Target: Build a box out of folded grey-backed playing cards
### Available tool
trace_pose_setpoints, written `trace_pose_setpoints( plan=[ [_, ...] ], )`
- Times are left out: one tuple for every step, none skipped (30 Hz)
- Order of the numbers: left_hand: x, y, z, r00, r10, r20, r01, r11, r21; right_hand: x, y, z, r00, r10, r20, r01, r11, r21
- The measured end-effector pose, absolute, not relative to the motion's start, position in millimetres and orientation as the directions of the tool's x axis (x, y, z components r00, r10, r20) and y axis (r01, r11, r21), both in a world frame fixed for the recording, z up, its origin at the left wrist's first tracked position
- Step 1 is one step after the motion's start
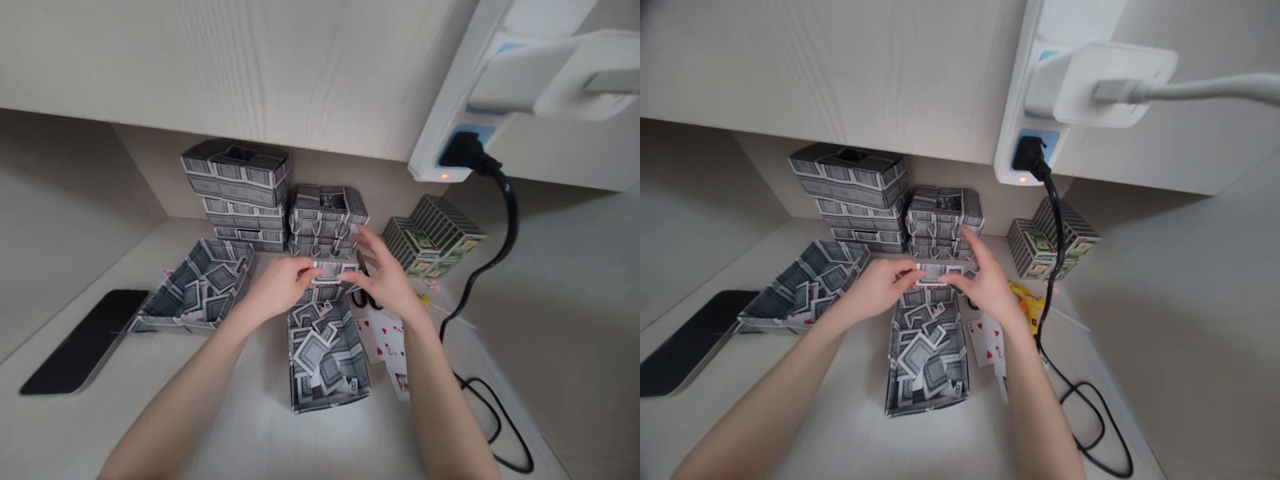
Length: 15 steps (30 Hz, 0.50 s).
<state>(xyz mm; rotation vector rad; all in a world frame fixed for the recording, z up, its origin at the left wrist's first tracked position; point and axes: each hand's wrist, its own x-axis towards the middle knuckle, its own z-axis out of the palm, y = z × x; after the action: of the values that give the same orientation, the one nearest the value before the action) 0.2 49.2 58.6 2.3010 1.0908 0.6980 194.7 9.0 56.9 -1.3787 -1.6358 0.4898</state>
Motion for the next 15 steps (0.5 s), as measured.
trace_pose_setpoints(
  plan=[
    [1, 49, 58, 0.574, 0.784, 0.237, 0.542, -0.581, 0.607, 192, 8, 58, -0.031, 0.910, 0.412, 0.599, 0.347, -0.722],
    [2, 49, 57, 0.598, 0.763, 0.245, 0.530, -0.606, 0.593, 189, 7, 58, -0.095, 0.904, 0.416, 0.620, 0.381, -0.686],
    [3, 48, 57, 0.615, 0.745, 0.257, 0.517, -0.628, 0.582, 185, 6, 57, -0.138, 0.901, 0.411, 0.633, 0.400, -0.663],
    [4, 49, 56, 0.623, 0.734, 0.272, 0.506, -0.643, 0.575, 183, 6, 56, -0.167, 0.900, 0.403, 0.645, 0.409, -0.646],
    [4, 49, 56, 0.618, 0.732, 0.286, 0.503, -0.648, 0.572, 181, 6, 54, -0.183, 0.900, 0.395, 0.658, 0.411, -0.631],
    [3, 51, 54, 0.604, 0.741, 0.295, 0.510, -0.643, 0.571, 181, 8, 52, -0.189, 0.902, 0.388, 0.680, 0.405, -0.611],
    [2, 53, 52, 0.583, 0.755, 0.302, 0.525, -0.633, 0.568, 181, 9, 50, -0.182, 0.906, 0.383, 0.709, 0.391, -0.587],
    [1, 55, 49, 0.562, 0.769, 0.304, 0.545, -0.621, 0.564, 183, 11, 48, -0.167, 0.912, 0.376, 0.740, 0.368, -0.563],
    [1, 58, 45, 0.551, 0.779, 0.299, 0.562, -0.611, 0.558, 186, 13, 45, -0.145, 0.919, 0.367, 0.770, 0.338, -0.541],
    [0, 62, 40, 0.551, 0.783, 0.287, 0.574, -0.606, 0.552, 189, 16, 43, -0.125, 0.927, 0.354, 0.797, 0.306, -0.520],
    [0, 65, 35, 0.569, 0.780, 0.261, 0.576, -0.605, 0.550, 191, 18, 41, -0.109, 0.934, 0.339, 0.818, 0.278, -0.503],
    [0, 69, 29, 0.594, 0.773, 0.224, 0.579, -0.604, 0.547, 193, 19, 38, -0.104, 0.942, 0.319, 0.832, 0.258, -0.491],
    [1, 72, 23, 0.612, 0.768, 0.189, 0.583, -0.600, 0.548, 194, 21, 37, -0.110, 0.949, 0.297, 0.840, 0.248, -0.482],
    [2, 75, 18, 0.626, 0.763, 0.160, 0.581, -0.593, 0.557, 195, 22, 35, -0.120, 0.954, 0.276, 0.845, 0.244, -0.476],
    [3, 77, 13, 0.630, 0.764, 0.139, 0.576, -0.579, 0.577, 195, 23, 34, -0.130, 0.957, 0.260, 0.847, 0.244, -0.473]
  ],
)
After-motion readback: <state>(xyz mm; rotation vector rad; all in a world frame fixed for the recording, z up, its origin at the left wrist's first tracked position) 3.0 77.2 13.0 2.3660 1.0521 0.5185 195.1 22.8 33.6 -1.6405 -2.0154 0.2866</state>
